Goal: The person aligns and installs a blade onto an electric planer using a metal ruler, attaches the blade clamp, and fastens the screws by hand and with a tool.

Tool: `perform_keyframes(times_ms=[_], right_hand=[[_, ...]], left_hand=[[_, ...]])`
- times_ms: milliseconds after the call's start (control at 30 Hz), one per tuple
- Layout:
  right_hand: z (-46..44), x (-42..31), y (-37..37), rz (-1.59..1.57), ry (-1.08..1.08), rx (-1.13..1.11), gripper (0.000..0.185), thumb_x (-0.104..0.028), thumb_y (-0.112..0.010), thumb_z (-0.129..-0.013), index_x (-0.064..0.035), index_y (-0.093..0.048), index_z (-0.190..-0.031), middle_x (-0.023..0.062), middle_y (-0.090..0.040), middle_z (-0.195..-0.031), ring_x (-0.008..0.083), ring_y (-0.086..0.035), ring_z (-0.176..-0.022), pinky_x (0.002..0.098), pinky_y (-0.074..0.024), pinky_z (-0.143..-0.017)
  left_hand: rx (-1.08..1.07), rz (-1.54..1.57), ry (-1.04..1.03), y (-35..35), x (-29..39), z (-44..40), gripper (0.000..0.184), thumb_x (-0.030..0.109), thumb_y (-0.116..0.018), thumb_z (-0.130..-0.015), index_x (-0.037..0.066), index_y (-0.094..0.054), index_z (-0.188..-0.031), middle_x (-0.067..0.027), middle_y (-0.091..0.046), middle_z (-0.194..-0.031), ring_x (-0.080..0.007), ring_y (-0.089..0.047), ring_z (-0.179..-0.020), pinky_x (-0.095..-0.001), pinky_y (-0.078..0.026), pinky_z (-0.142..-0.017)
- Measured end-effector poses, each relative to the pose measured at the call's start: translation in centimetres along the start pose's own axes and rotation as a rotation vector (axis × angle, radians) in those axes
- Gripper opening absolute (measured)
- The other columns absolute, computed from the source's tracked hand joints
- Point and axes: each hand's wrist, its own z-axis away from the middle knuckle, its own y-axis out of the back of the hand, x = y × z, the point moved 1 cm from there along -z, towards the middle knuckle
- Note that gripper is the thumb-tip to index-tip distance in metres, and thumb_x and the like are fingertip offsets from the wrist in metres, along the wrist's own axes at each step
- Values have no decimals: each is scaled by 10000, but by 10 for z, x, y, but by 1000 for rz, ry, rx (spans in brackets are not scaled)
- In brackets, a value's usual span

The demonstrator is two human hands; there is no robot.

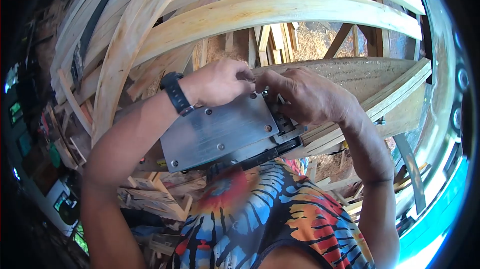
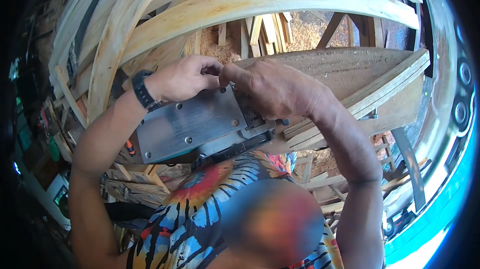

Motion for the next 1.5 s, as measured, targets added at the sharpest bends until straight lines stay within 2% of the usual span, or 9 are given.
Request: perform_keyframes(times_ms=[133, 233, 533, 1033, 1133, 1233, 1333, 1400, 1500], right_hand=[[3, 2, -1, 19, 24, 10, 306, -49, -621, -875, 0, -586, -1175, 199, -697, -771, 412, -723, -810, 504, -554, -725], [3, 9, -9, 5, 1, 3, 317, -58, -622, -874, 3, -594, -1184, 197, -698, -757, 406, -725, -807, 498, -558, -733], [7, 0, 0, 79, 6, 18, 353, -67, -615, -875, -20, -596, -1224, 205, -711, -767, 425, -731, -830, 528, -559, -759], [9, 21, -26, 113, 72, 128, 387, -110, -664, -874, 10, -579, -1232, 232, -727, -859, 449, -727, -886, 536, -583, -778], [12, 11, -9, 166, 17, 18, 406, -97, -670, -850, 11, -586, -1231, 242, -733, -895, 450, -726, -892, 535, -584, -778], [11, 12, -12, 183, -14, 38, 415, -87, -671, -826, 0, -592, -1225, 247, -733, -900, 449, -726, -888, 534, -582, -781], [11, 20, -18, 95, 37, 105, 401, -81, -667, -812, -10, -604, -1201, 253, -728, -882, 450, -726, -887, 535, -574, -784], [11, 21, -16, 62, 43, 93, 379, -75, -660, -809, -13, -613, -1180, 258, -725, -874, 453, -725, -890, 536, -568, -785], [10, 18, -10, 54, -4, 46, 341, -63, -650, -808, -11, -630, -1144, 263, -723, -871, 456, -723, -896, 534, -562, -788]], left_hand=[[-87, -6, 42, -2, 2, -13, 419, 341, -717, -935, -23, -754, -1139, -181, -760, -1098, -301, -723, -1045, -390, -543, -944], [-168, 187, 146, -4, 1, -18, 215, 174, -681, -980, 15, -752, -1105, -40, -738, -957, -132, -664, -898, -290, -530, -862], [-225, 403, 172, -3, -7, -24, 208, 165, -648, -958, 13, -781, -1009, -27, -720, -890, -109, -642, -863, -259, -498, -834], [-288, 407, 192, 2, -9, -24, 297, 202, -659, -985, -11, -738, -1176, -6, -719, -984, -96, -642, -941, -251, -497, -890], [-279, 376, 200, 1, -9, -29, 258, 171, -657, -988, -20, -734, -1143, -16, -723, -980, -103, -655, -918, -266, -511, -877], [-97, 406, 192, -9, 7, -18, 159, 126, -684, -953, -13, -726, -1018, -36, -729, -965, -114, -662, -864, -295, -521, -827], [445, -200, -158, -25, 31, 17, 87, 81, -729, -889, 8, -698, -924, -76, -699, -879, -195, -661, -764, -344, -511, -759], [491, -436, -417, -37, 61, 49, 125, 76, -773, -826, 27, -681, -895, -104, -634, -821, -275, -636, -765, -384, -491, -758], [404, -543, -579, -68, 80, 85, 260, 120, -830, -784, 52, -732, -1014, -76, -577, -830, -284, -563, -770, -410, -438, -740]])
